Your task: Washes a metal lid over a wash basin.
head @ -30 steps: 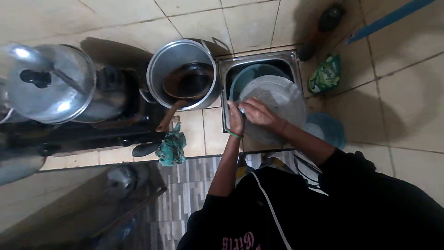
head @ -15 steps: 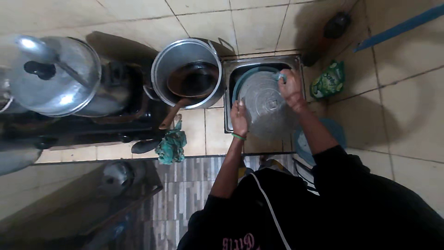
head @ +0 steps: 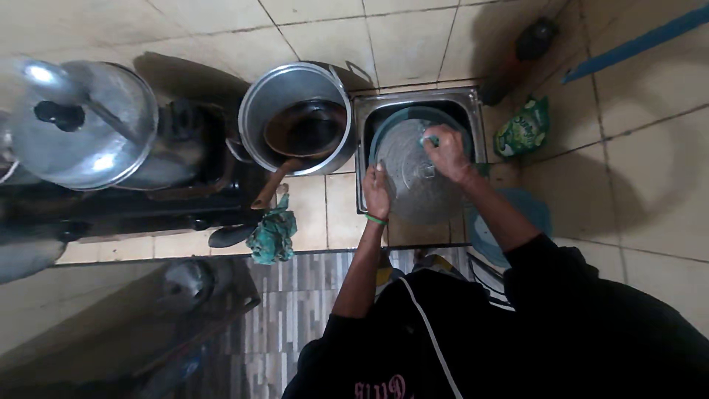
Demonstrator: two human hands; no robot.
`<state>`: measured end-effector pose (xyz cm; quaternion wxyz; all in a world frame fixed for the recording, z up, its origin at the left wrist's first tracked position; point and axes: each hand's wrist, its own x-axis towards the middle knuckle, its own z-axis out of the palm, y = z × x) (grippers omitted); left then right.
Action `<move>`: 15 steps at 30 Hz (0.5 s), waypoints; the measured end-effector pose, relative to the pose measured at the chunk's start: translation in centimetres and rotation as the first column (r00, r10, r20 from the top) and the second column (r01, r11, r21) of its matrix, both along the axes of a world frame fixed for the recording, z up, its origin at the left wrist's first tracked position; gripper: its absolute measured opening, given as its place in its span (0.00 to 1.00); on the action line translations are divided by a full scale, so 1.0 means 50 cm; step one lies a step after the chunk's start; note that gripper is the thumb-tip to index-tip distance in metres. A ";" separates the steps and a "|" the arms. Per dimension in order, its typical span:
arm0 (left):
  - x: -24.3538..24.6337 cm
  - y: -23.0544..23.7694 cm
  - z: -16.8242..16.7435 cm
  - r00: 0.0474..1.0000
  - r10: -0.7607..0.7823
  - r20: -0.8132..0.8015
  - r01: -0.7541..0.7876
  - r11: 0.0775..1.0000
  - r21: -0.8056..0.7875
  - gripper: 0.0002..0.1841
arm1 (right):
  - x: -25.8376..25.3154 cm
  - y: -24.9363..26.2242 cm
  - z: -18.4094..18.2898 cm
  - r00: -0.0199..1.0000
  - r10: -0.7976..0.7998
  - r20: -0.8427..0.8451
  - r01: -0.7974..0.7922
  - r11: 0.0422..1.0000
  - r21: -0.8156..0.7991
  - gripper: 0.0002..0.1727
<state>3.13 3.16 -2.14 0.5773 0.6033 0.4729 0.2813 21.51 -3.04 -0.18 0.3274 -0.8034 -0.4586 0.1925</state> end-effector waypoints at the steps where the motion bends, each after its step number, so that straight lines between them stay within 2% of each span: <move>1: 0.000 0.004 0.000 1.000 0.003 -0.001 -0.003 1.000 -0.004 0.21 | -0.025 -0.006 0.009 0.998 0.067 -0.011 -0.067 0.997 0.030 0.14; 4: -0.010 0.009 -0.002 1.000 0.004 -0.008 -0.004 1.000 -0.004 0.20 | -0.077 -0.028 -0.022 0.970 0.240 0.031 -0.241 0.951 0.193 0.11; 8: -0.016 0.008 0.003 0.999 0.013 0.041 -0.012 1.000 -0.020 0.19 | 0.031 -0.015 -0.044 0.999 0.032 0.015 -0.034 0.991 0.129 0.10; 9: -0.016 0.007 0.005 0.998 0.018 0.058 -0.016 0.999 -0.030 0.19 | 0.034 -0.020 -0.039 1.000 0.026 0.012 -0.027 0.991 0.130 0.10; 13: -0.011 0.012 0.003 0.997 0.034 0.070 -0.030 0.998 -0.054 0.18 | -0.033 -0.044 -0.031 0.962 0.266 0.067 -0.274 0.933 0.234 0.08; 15: -0.006 0.013 0.002 0.997 0.036 0.068 -0.033 0.998 -0.051 0.18 | 0.001 -0.041 -0.035 0.981 0.191 0.036 -0.194 0.971 0.141 0.10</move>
